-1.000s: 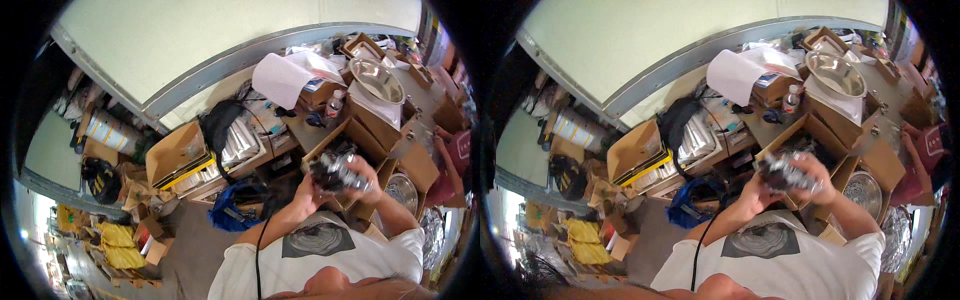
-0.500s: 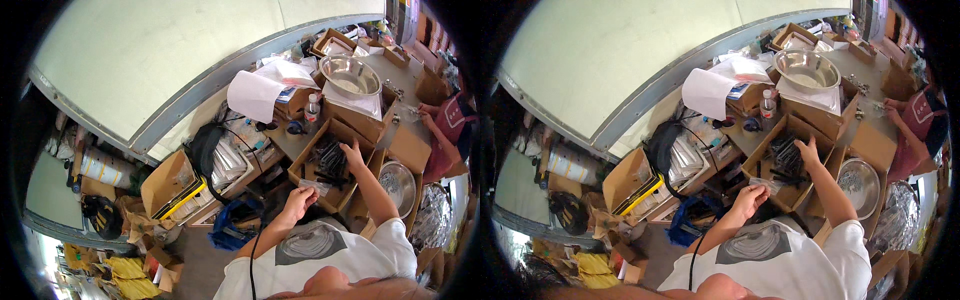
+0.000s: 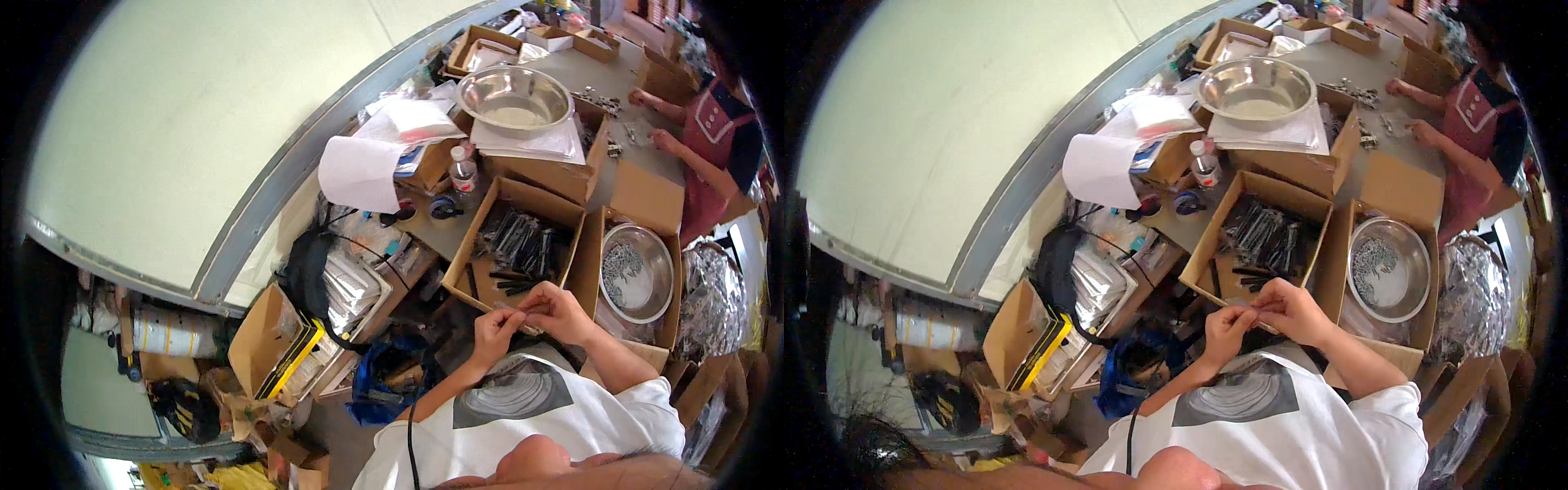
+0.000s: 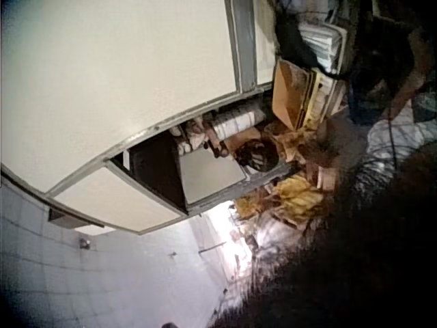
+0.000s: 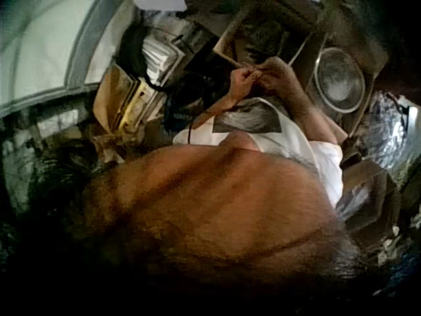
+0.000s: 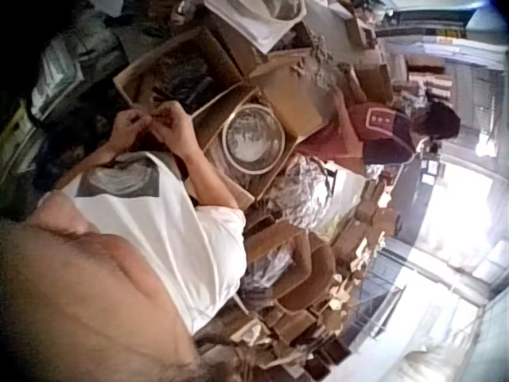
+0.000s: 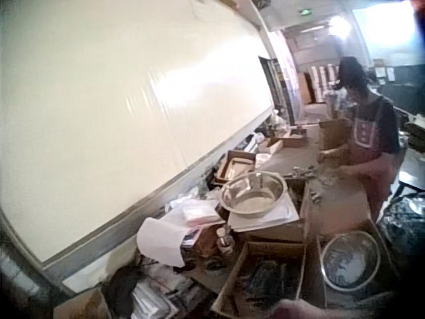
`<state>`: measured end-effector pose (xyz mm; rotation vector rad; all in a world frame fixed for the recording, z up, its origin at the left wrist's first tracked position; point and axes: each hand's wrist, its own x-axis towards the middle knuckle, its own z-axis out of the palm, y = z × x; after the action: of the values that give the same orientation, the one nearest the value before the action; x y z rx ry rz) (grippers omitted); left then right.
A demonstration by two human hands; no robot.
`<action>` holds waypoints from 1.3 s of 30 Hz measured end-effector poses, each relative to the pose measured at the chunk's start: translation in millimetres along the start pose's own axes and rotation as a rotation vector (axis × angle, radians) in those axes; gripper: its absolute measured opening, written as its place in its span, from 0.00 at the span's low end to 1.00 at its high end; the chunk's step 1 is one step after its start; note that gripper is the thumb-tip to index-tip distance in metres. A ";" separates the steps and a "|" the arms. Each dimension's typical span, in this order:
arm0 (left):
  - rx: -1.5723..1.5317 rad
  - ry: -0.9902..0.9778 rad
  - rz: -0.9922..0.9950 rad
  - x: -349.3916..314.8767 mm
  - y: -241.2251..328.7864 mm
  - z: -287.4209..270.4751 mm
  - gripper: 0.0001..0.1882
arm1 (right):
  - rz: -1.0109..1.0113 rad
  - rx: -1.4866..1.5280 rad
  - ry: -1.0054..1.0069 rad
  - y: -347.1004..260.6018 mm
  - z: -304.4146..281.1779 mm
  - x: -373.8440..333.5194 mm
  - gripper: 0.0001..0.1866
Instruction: The person kits parts by placing black plastic rods and small metal screws into plastic bags at a worktable.
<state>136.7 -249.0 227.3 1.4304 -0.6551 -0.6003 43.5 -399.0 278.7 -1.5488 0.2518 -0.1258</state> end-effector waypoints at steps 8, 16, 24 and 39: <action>0.372 0.035 0.158 9.2 13.6 40.5 0.09 | -0.365 -0.687 0.275 16.2 -10.2 -24.4 0.06; 0.471 0.145 -0.035 26.9 8.7 48.1 0.08 | -0.465 -0.841 0.270 29.6 -19.3 -37.7 0.08; 0.661 0.004 0.343 22.9 -9.7 31.2 0.05 | -0.299 -0.851 0.164 27.4 -32.2 -28.5 0.05; 0.197 0.178 0.038 17.3 -1.9 -63.3 0.05 | 0.266 -1.639 -0.506 84.1 -20.5 107.6 0.14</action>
<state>194.4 -217.9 224.4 1.6301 -0.6102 -0.3809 136.1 -442.6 186.1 -3.0378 0.1217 0.8961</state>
